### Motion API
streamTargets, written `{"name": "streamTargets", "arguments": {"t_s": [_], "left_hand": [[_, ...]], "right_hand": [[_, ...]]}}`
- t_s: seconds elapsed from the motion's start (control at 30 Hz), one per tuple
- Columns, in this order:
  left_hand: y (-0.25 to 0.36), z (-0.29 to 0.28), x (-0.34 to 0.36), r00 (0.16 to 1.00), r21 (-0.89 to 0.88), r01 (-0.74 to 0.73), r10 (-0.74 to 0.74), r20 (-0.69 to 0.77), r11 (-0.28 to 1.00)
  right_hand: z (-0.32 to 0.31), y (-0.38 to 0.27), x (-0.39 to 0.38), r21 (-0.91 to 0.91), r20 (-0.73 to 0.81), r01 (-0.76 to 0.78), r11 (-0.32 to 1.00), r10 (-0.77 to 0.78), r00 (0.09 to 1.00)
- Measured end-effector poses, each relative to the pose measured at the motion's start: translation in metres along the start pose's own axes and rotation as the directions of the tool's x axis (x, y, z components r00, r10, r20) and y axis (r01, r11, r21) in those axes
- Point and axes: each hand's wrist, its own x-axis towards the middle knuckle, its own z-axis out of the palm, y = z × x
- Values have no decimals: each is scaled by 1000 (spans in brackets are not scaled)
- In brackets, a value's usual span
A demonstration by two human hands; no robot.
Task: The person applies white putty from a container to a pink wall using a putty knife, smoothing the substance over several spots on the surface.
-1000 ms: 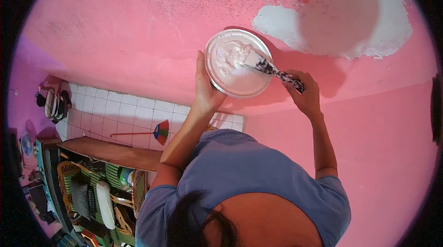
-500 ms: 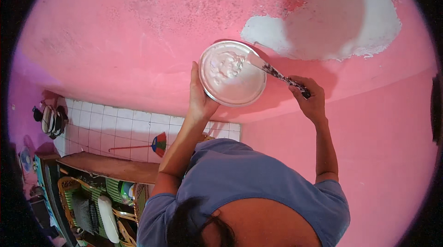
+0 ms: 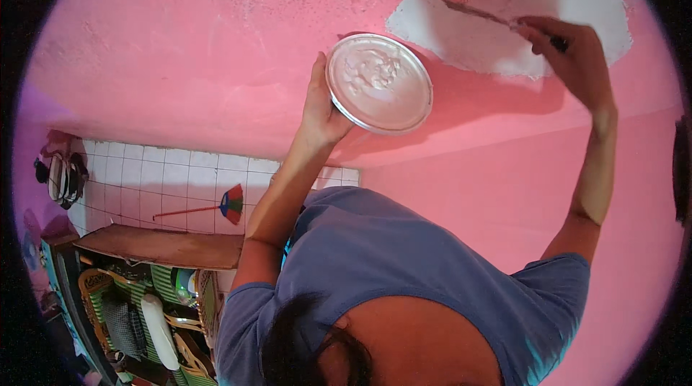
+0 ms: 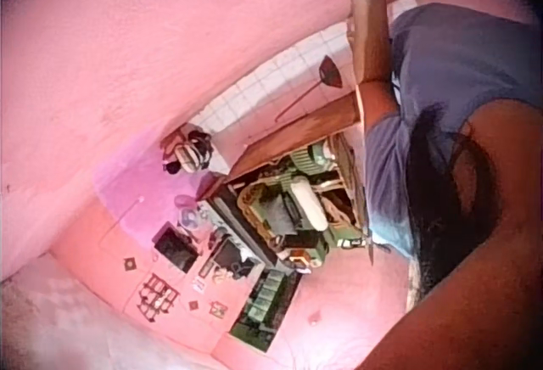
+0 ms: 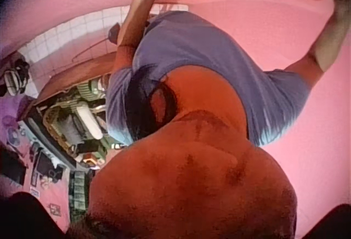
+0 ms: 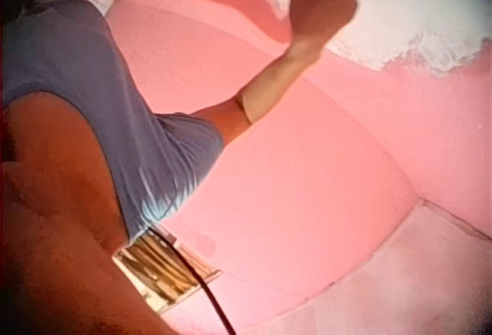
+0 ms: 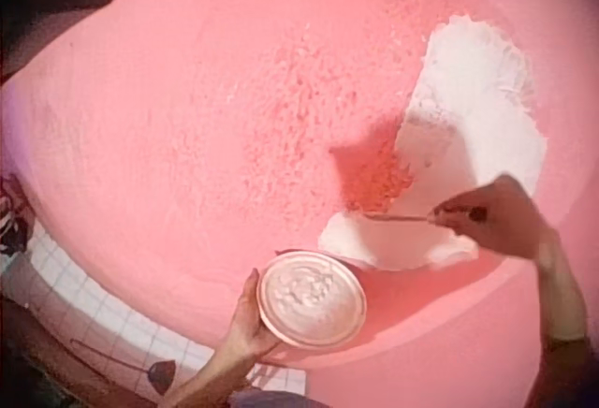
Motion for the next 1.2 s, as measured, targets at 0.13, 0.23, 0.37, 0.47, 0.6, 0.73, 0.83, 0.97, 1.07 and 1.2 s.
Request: {"name": "streamTargets", "arguments": {"t_s": [0.13,0.23,0.37,0.47,0.6,0.73,0.83,0.97,1.07,1.2], "left_hand": [[-1,-5,1,998,-40,-26,28,54,999],[-1,-7,1,999,-48,-22,24,43,999],[1,-9,0,999,-35,-30,31,45,999],[3,-9,-1,997,-38,-41,43,59,998],[-4,-4,2,991,-68,4,5,131,998],[2,-4,-3,995,-79,-24,32,97,997],[2,1,-4,998,-49,-36,39,43,998],[3,-1,-4,998,-55,-36,39,49,998],[5,-2,-5,999,-57,-44,46,27,997],[0,0,-2,999,-41,-33,34,37,999]], "right_hand": [[-19,-21,43,-188,120,26,982,-3,993],[-28,-25,68,-202,200,19,979,22,980],[-43,-56,86,-204,288,65,977,-3,958],[-47,-72,98,-287,376,109,952,7,927],[-53,-72,104,-424,440,191,885,17,898],[-67,-81,121,-363,454,168,916,17,891],[-84,-78,123,-347,485,149,926,40,874],[-99,-70,116,-263,464,92,960,43,885],[-81,-87,112,-327,488,133,935,47,872],[-57,-87,104,-367,482,185,912,16,876]]}}
